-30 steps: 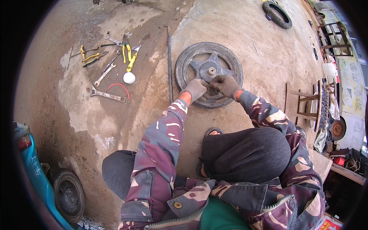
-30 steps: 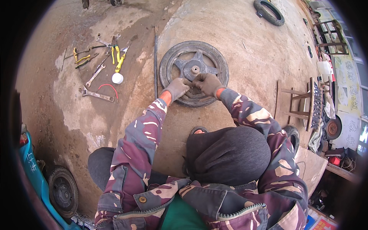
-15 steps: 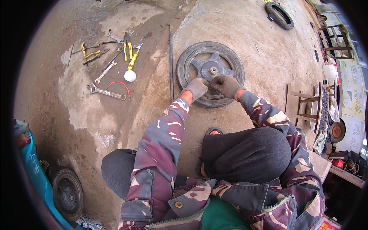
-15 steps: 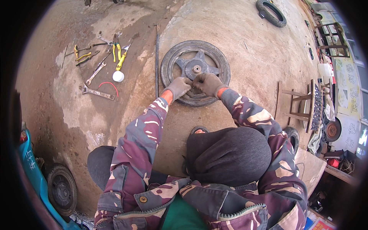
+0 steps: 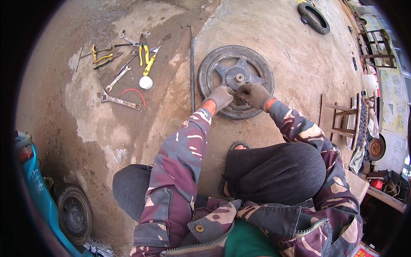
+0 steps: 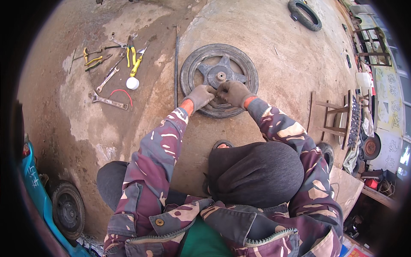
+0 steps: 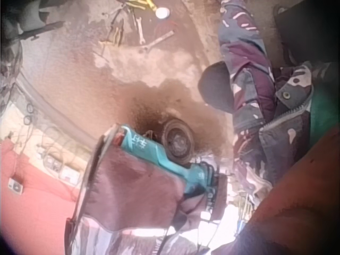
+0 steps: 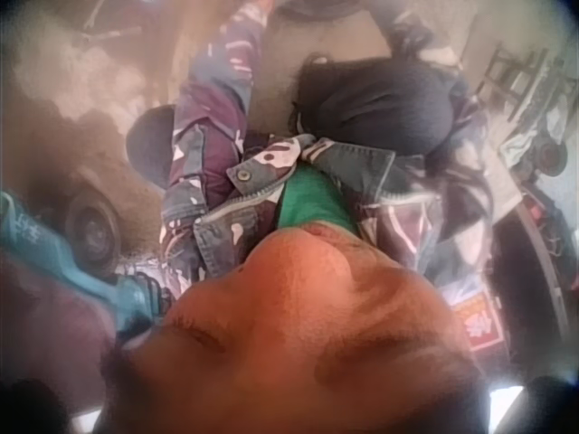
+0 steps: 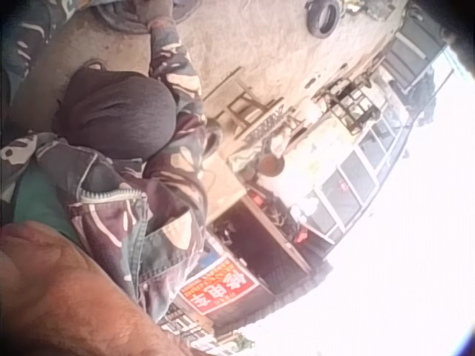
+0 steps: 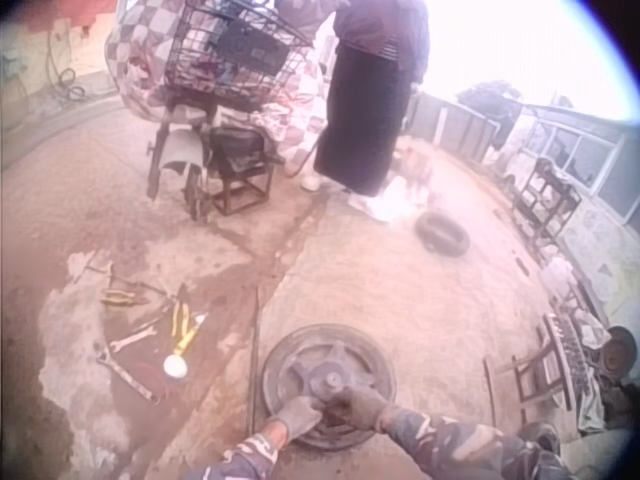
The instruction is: The person removes a wheel from a three-wheeled vehicle, places it on the ground, and uses a metal bar to pry the tire off the rim. They then attempt to reseat the tire bead onto the rim using the bar and their hands.
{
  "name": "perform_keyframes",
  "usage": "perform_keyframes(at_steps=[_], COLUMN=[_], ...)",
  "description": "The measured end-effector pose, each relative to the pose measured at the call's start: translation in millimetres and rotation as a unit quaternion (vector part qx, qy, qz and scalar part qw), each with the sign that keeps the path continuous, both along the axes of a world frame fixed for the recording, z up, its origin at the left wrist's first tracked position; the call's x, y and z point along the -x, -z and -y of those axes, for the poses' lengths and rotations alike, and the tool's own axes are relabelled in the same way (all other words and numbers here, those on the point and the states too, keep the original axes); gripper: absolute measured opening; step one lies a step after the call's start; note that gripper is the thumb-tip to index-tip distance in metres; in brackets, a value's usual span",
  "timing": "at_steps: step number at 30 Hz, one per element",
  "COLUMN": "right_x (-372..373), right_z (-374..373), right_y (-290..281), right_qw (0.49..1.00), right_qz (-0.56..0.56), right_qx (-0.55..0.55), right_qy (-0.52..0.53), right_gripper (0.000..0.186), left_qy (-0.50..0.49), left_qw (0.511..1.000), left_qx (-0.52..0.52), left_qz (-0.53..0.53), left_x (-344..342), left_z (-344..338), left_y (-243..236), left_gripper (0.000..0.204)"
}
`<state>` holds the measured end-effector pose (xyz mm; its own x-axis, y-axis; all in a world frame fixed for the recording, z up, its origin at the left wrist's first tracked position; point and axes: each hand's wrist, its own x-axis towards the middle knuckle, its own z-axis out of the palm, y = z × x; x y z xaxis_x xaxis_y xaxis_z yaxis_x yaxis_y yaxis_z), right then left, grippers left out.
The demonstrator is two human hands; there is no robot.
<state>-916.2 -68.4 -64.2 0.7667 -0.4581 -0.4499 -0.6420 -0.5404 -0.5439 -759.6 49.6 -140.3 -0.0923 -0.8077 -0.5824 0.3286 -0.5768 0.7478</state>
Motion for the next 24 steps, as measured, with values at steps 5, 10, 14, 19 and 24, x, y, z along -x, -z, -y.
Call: perform_keyframes(at_steps=[5, 10, 14, 19, 24], right_x=[-4.7, -3.2, -2.2, -4.2, -7.3], right_z=[3.9, 7.2, 8.2, 6.3, 2.2], right_y=[-1.9, -0.5, 1.8, 0.0, -7.4], right_qw=[0.999, 0.999, 0.999, 0.999, 0.999], right_qz=[-0.018, 0.002, -0.010, -0.014, -0.027], right_qx=[0.000, -0.034, -0.026, -0.026, -0.009], right_qy=[-0.030, -0.020, -0.020, -0.020, -0.028], right_gripper=[0.020, 0.021, 0.020, 0.020, 0.019], left_qy=[-0.002, 0.000, -0.007, -0.006, -0.004], left_qw=[1.000, 1.000, 1.000, 1.000, 1.000], left_qx=[-0.002, 0.000, -0.005, 0.000, 0.000], left_qz=[-0.002, 0.003, -0.007, -0.002, -0.003], left_x=[0.5, -0.7, -0.3, 0.2, -0.1], left_z=[-0.2, -0.9, -1.4, -1.0, -0.5], left_y=[0.3, -3.5, -4.2, -2.5, -2.0], left_gripper=[0.032, 0.031, 0.032, 0.032, 0.033])
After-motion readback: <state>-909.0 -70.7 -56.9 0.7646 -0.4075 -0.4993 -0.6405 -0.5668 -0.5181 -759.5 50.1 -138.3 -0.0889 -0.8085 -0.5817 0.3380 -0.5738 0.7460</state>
